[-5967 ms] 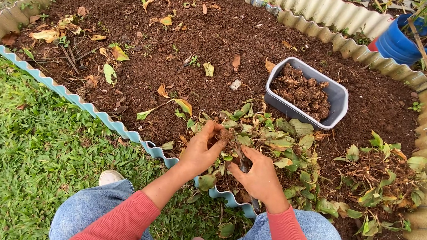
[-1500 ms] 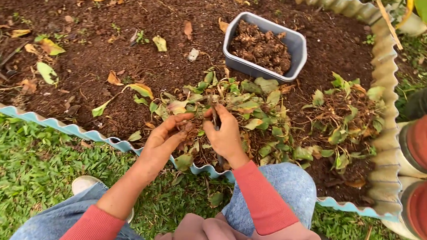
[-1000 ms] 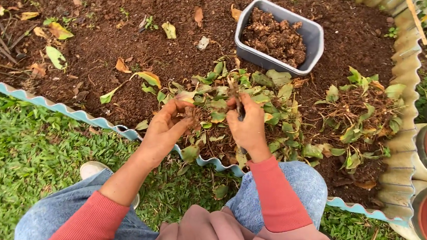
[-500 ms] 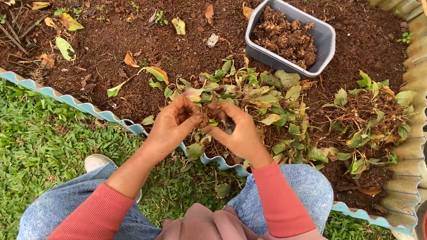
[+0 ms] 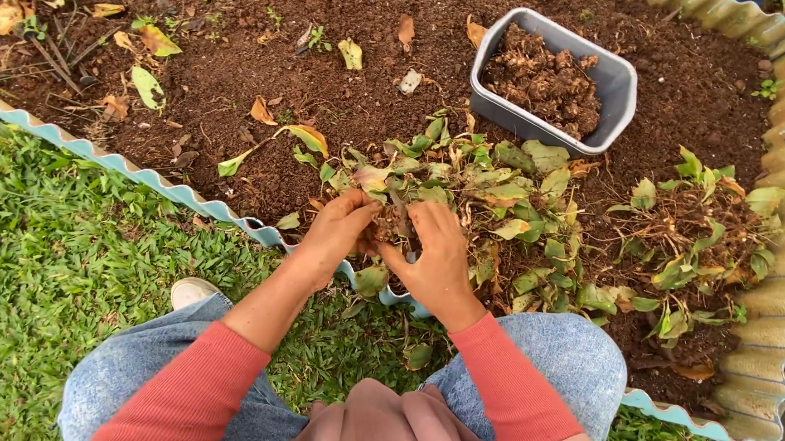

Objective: Pruning dead leaves and cleaning roots from harvested tubers in a raised garden bed.

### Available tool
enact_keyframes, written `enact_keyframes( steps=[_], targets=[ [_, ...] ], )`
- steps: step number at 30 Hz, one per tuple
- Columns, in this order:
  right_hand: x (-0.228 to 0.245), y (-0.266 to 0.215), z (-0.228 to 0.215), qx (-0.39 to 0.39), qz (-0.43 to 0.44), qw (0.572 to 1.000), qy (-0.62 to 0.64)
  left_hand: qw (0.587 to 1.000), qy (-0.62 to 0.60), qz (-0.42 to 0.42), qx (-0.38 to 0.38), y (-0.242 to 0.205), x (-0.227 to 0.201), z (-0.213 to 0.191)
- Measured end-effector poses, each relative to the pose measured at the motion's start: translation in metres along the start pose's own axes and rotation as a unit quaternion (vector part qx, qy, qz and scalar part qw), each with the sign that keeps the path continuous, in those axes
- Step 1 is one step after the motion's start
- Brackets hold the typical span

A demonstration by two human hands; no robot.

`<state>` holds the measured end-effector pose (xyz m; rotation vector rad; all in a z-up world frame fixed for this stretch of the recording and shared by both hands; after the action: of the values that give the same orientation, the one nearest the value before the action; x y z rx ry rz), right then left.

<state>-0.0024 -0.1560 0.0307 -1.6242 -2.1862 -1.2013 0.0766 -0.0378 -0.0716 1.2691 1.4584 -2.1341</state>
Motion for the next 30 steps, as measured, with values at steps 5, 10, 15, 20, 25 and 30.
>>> enact_keyframes(
  steps=[5,10,15,20,25,30],
  targets=[
    [0.027,0.008,-0.009,-0.032,-0.087,0.993,-0.076,0.992,0.071,0.043,-0.095,-0.008,-0.017,-0.008],
    [0.007,0.006,-0.014,-0.045,-0.042,0.994,-0.089,0.926,0.270,0.155,-0.214,-0.025,-0.033,-0.013],
    [-0.025,0.002,-0.027,-0.060,0.075,0.995,0.037,0.997,0.055,0.046,0.011,-0.026,-0.022,0.008],
    [-0.001,0.005,-0.009,-0.046,-0.022,0.999,0.017,0.996,0.052,0.062,0.028,-0.021,-0.014,0.013],
    [-0.020,0.001,-0.018,-0.078,0.082,0.992,0.048,0.989,0.041,0.135,-0.044,-0.027,-0.034,0.004],
    [-0.053,-0.016,0.009,-0.082,0.156,0.961,0.214,0.977,0.108,0.166,-0.083,-0.027,-0.049,0.003]
  ],
)
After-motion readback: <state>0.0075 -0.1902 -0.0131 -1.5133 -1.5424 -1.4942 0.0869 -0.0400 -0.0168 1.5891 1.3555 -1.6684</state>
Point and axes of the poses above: each hand's wrist, its own y-axis towards the middle knuckle, its own z-axis out of the palm, x = y × z, the point moved 10 cm from there along y, towards the middle knuckle, and after that the axes turned 15 degrees about -z, right-handed, at the moved point
